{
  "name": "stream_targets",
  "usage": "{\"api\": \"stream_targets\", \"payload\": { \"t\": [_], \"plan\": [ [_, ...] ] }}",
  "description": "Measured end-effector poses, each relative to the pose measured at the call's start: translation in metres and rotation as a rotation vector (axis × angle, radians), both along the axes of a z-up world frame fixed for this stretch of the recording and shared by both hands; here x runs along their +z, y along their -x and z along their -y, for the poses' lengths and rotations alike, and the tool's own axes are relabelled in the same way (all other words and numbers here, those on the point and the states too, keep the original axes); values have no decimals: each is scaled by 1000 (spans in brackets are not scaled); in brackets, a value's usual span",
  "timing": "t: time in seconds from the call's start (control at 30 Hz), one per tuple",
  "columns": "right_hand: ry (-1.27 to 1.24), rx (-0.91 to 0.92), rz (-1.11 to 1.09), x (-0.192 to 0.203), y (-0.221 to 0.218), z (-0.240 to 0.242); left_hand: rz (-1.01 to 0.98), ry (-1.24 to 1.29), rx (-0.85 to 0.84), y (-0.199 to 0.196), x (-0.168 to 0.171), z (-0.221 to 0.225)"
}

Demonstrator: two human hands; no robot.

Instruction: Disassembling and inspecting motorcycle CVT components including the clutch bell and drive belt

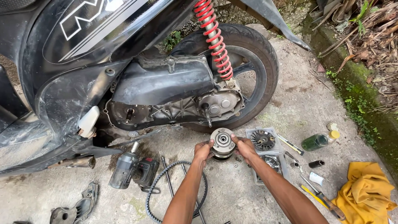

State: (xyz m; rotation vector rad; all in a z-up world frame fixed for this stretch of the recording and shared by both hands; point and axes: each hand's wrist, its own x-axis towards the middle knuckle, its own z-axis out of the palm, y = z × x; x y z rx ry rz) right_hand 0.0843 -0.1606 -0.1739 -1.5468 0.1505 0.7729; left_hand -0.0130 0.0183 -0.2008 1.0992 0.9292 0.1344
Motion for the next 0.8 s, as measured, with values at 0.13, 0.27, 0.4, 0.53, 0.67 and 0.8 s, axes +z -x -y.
{"api": "stream_targets", "payload": {
  "t": [0.13, 0.27, 0.4, 0.53, 0.67, 0.8],
  "plan": [
    [92, 12, 41, -59, -16, -15, -33, -34, 11, -3, -47, -11],
    [357, 143, 167, -94, -28, -18, -95, -48, -29, -3, -86, -12],
    [482, 271, 254, -81, -25, -17, -105, -74, -40, -1, -75, -16],
    [478, 292, 263, -62, -20, -14, -60, -73, -48, -2, -52, -14],
    [469, 307, 255, -52, -13, -12, -127, -111, -74, -3, -57, -22],
    [452, 307, 238, -24, 0, -12, -143, -139, -63, 2, -50, -20]
  ]
}}
